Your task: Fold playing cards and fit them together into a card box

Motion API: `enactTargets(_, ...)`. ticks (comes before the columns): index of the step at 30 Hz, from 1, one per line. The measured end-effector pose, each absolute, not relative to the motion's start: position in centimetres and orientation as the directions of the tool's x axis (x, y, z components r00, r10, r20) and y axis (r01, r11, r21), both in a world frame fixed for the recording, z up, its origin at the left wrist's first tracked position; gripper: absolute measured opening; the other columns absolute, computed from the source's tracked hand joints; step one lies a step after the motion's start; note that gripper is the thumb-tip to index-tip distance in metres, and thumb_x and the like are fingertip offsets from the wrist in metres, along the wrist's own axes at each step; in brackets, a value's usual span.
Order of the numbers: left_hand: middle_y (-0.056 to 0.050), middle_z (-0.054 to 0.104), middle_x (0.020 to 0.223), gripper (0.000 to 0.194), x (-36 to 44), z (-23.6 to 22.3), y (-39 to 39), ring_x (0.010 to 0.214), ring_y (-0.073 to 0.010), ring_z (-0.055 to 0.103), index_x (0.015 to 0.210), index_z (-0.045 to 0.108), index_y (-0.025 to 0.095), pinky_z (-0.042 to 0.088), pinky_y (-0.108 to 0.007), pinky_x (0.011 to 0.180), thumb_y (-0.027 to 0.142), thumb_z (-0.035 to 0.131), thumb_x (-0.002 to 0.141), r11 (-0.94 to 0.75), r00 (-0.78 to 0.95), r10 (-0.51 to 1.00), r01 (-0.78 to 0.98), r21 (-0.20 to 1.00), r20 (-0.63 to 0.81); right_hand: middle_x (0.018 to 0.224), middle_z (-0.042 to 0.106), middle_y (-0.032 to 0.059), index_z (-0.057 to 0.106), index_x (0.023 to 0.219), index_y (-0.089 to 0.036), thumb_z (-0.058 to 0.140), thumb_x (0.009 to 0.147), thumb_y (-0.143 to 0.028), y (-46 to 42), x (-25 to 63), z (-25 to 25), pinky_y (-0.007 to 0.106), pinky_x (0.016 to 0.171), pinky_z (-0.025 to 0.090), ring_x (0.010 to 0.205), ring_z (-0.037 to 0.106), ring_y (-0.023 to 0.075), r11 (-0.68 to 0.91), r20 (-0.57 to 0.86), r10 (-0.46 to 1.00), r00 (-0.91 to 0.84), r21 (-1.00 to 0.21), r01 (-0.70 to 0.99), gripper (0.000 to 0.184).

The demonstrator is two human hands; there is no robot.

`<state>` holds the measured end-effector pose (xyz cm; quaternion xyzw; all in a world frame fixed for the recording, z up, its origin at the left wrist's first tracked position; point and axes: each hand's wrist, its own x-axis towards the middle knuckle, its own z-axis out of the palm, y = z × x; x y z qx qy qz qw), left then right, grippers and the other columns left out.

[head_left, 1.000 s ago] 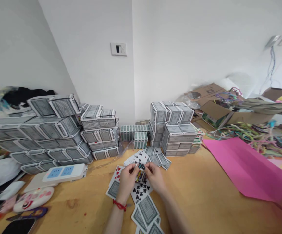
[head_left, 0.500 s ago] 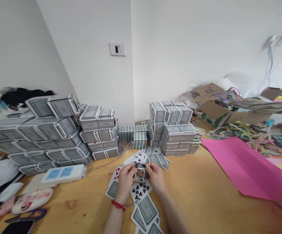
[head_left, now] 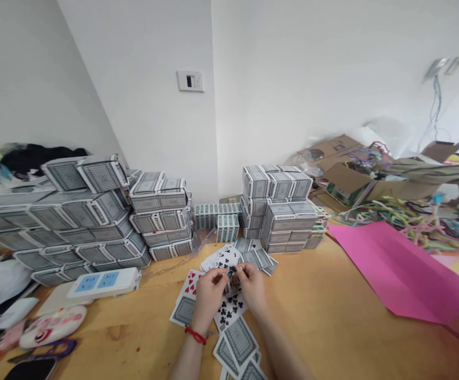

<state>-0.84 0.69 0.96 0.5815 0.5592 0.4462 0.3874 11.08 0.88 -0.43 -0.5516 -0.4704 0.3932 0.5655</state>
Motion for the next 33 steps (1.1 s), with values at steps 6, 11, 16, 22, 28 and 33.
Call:
enactTargets(6,-0.006,0.067,0.079,0.019,-1.2,0.9,1.1,0.076,-0.0186,0.059,0.075,0.065,0.015,0.044,-0.029,0.072,0.023,0.051,0.066,-0.122,0.042,0.992,0.219,0.968,0.115,0.049,0.044,-0.0038,0.049,0.057,-0.017,0.054,0.066,-0.040,1.2,11.3,-1.0,0.021,0.047,0.032,0.048,0.040,0.0108,0.031,0.017,0.967,0.253,-0.998,-0.051,0.026)
enactTargets(11,-0.006,0.067,0.078,0.020,-0.9,1.4,0.9,0.071,-0.0174,0.060,0.076,0.066,0.014,0.046,-0.028,0.066,0.025,0.051,0.067,-0.104,0.047,0.994,0.191,0.976,0.096,0.049,0.040,-0.0050,0.048,0.058,-0.017,0.054,0.068,-0.042,1.1,11.5,-0.6,0.020,0.045,0.030,0.045,0.036,0.0092,0.014,-0.017,0.977,0.213,-0.990,-0.143,0.027)
enactTargets(16,-0.004,0.065,0.066,0.021,-0.6,1.4,0.5,0.059,-0.0150,0.057,0.071,0.064,0.014,0.046,-0.025,0.056,0.031,0.054,0.066,-0.105,0.012,0.994,0.235,0.966,0.105,0.054,0.050,-0.0015,0.053,0.065,-0.016,0.056,0.067,-0.044,0.9,11.7,0.1,0.022,0.050,0.035,0.051,0.044,0.0120,0.066,0.059,0.987,0.151,-0.997,-0.044,0.028)
enactTargets(22,-0.004,0.065,0.069,0.021,-0.7,1.4,0.5,0.062,-0.0149,0.058,0.073,0.065,0.014,0.046,-0.025,0.060,0.030,0.055,0.066,-0.100,-0.015,0.994,0.243,0.965,0.107,0.064,0.056,0.0013,0.055,0.073,-0.016,0.054,0.069,-0.040,0.9,11.5,-0.1,0.024,0.055,0.040,0.059,0.051,0.0150,0.097,0.096,0.991,0.089,-0.995,-0.008,0.024)
enactTargets(28,-0.006,0.065,0.076,0.021,-0.6,1.9,0.4,0.070,-0.0157,0.058,0.076,0.067,0.015,0.046,-0.025,0.063,0.026,0.052,0.068,-0.139,0.060,0.990,0.226,0.964,0.128,0.063,0.055,0.0010,0.054,0.072,-0.018,0.049,0.072,-0.036,0.8,11.5,-0.5,0.025,0.059,0.040,0.061,0.051,0.0165,0.114,0.121,0.974,0.192,-0.992,0.049,0.019)
enactTargets(33,-0.006,0.065,0.080,0.023,-0.4,2.3,0.2,0.073,-0.0157,0.058,0.082,0.068,0.016,0.047,-0.025,0.065,0.022,0.052,0.067,-0.187,0.101,0.981,0.216,0.958,0.168,0.071,0.059,0.0037,0.055,0.076,-0.017,0.047,0.074,-0.036,0.9,11.9,-0.3,0.027,0.064,0.041,0.067,0.053,0.0177,0.124,0.127,0.970,0.209,-0.992,0.029,0.021)
